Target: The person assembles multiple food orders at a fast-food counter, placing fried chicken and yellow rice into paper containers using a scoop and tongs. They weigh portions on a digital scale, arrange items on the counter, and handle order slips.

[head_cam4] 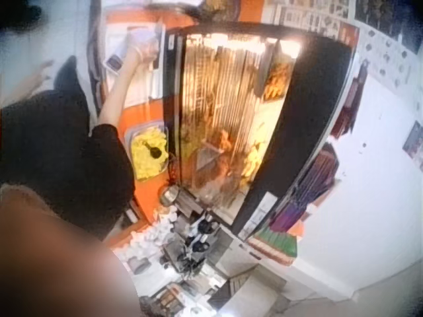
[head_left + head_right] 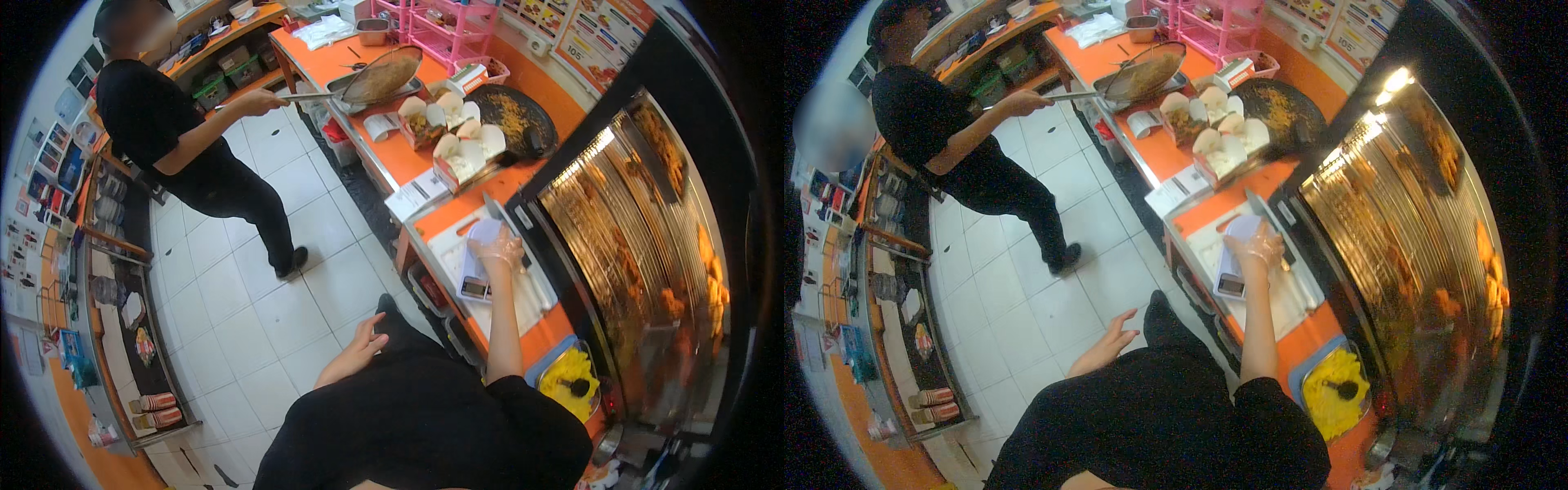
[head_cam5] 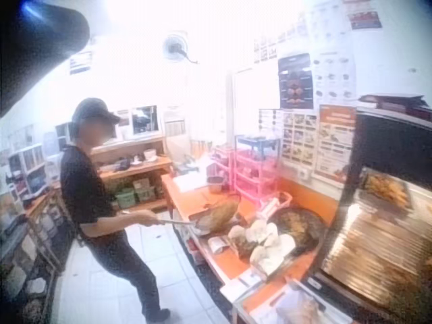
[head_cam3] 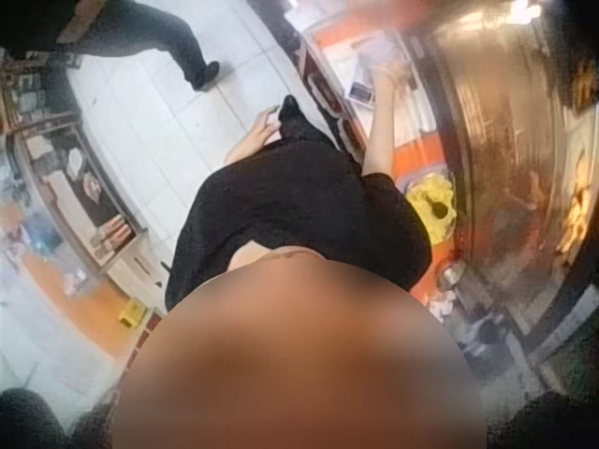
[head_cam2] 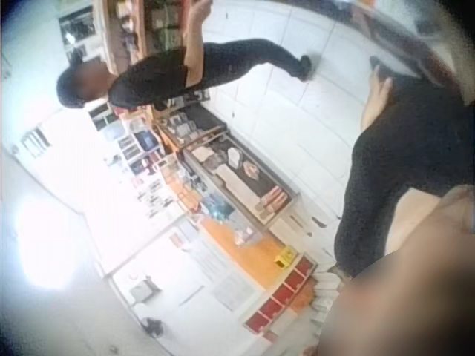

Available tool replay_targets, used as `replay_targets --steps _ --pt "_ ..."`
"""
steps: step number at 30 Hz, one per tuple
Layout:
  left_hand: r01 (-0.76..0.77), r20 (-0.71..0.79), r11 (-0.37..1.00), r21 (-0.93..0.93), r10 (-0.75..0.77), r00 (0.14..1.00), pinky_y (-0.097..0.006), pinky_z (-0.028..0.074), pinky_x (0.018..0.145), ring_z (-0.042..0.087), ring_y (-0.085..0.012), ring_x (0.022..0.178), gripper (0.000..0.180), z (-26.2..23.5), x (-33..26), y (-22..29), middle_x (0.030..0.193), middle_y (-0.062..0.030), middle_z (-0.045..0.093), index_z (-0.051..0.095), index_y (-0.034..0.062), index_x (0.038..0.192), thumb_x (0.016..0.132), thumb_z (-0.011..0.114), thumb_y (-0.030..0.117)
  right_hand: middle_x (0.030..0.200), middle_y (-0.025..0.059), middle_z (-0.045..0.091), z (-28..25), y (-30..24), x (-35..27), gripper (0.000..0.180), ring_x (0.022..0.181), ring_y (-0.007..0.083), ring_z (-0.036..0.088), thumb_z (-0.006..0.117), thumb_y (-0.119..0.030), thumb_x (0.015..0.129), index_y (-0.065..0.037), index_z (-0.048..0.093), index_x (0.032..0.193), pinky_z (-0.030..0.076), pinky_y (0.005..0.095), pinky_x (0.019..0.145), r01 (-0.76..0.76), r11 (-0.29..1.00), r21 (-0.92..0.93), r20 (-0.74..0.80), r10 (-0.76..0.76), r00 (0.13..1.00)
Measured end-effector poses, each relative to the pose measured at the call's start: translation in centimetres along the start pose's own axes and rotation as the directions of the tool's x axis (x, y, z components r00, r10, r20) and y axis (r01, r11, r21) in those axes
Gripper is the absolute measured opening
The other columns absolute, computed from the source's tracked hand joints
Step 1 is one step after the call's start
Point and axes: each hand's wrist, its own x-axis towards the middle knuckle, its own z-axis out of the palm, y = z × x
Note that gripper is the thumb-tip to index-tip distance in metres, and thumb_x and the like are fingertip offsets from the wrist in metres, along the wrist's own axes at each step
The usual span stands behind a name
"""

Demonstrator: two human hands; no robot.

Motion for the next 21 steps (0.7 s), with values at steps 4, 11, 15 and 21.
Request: replay_targets --steps 4,11,15,21 --pt "0.027 -0.045 0.99 0.141 -0.021 0.999 -0.04 0.031 0.111 0.044 -0.0267 0.13 0.058 -5.7 5.3 3.5 0.15 -0.0168 0.029 0.026 0.0043 0.149 0.103 0.044 0.036 0.149 0.0307 0.027 1.5 -3.5 4.2 0.116 0.135 0.0477 0.033 0.076 -0.065 0.062 -0.025 0.02 0.155 0.035 0.0605 0.105 -0.081 0.991 -0.11 0.088 0.091 0.992" --pt "0.065 -0.179 0.988 0.142 -0.039 0.983 -0.037 0.038 0.104 0.048 -0.0287 0.12 0.055 -11.9 13.1 5.2 0.137 -0.0191 0.04 0.036 0.0053 0.145 0.101 0.048 0.038 0.152 0.0323 0.022 1.7 -4.3 5.7 0.111 0.137 0.0483 0.031 0.069 -0.071 0.069 -0.024 0.019 0.155 0.034 0.0613 0.105 -0.085 0.989 -0.118 0.08 0.094 0.992" --pt "0.023 -0.114 0.986 0.167 -0.004 0.993 -0.036 0.036 0.105 0.04 -0.0281 0.127 0.057 -13.4 18.4 6.5 0.14 -0.0201 0.04 0.037 0.0041 0.144 0.101 0.048 0.04 0.151 0.0324 0.024 -0.6 -4.9 5.7 0.102 0.136 0.0491 0.032 0.065 -0.071 0.074 -0.024 0.022 0.154 0.034 0.0572 0.107 -0.025 0.993 -0.115 0.028 0.029 0.999" --pt "0.056 0.06 0.984 0.168 -0.067 0.996 -0.039 0.043 0.099 0.052 -0.0231 0.124 0.056 -16.4 27.5 10.8 0.146 -0.0091 0.04 0.032 0.0132 0.147 0.102 0.043 0.044 0.15 0.0304 0.028 -0.9 -6.2 4.4 0.085 0.136 0.0451 0.035 0.069 -0.053 0.08 -0.026 0.03 0.151 0.037 0.0526 0.107 0.073 0.995 -0.069 -0.222 -0.086 0.971"
